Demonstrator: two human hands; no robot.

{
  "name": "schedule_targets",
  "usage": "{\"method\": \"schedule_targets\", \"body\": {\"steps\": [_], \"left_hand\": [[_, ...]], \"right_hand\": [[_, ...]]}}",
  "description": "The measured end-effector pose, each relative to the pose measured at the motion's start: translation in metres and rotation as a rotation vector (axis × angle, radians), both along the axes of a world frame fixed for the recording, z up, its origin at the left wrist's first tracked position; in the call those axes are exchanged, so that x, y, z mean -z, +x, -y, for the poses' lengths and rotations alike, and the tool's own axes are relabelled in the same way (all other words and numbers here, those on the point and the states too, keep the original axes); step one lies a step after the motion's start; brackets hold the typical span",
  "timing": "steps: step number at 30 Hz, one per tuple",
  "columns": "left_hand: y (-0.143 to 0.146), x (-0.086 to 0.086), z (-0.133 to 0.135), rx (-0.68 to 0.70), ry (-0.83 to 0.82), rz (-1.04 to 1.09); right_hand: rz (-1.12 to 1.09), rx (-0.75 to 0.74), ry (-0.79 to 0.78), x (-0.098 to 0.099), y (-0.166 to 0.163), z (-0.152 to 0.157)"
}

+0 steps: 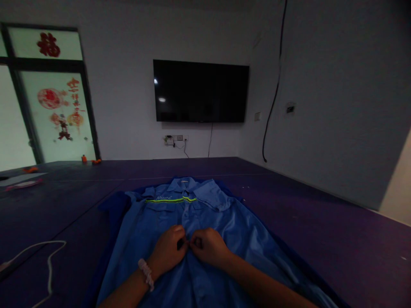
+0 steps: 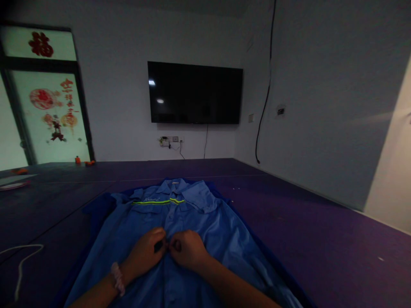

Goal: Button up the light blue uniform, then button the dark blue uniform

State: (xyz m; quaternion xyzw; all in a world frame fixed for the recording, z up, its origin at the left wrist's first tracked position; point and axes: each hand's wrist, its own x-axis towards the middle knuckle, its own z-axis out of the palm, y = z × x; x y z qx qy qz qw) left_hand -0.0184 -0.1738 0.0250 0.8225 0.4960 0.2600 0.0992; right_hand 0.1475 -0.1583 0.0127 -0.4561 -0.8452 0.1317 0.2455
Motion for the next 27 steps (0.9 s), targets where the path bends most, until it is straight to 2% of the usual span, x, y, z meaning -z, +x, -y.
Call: {"method": "schedule_targets", "body": {"steps": [10,19,27], "left_hand": [[0.000,0.004,-0.004,-0.001,-0.008,0.117],[-0.003,0.007,-0.011,0.020,-0.103,0.262],[-0.002,0.005,-0.008,0.003,-0.081,0.258]], "right_hand": [[0.014,-0.003,-0.026,-0.005,0.000,0.001],[0.015,-0.020,-0.041,-0.006,0.000,0.001],[0.042,0.031,0.038,-0.004,0.000,0.003]]}}
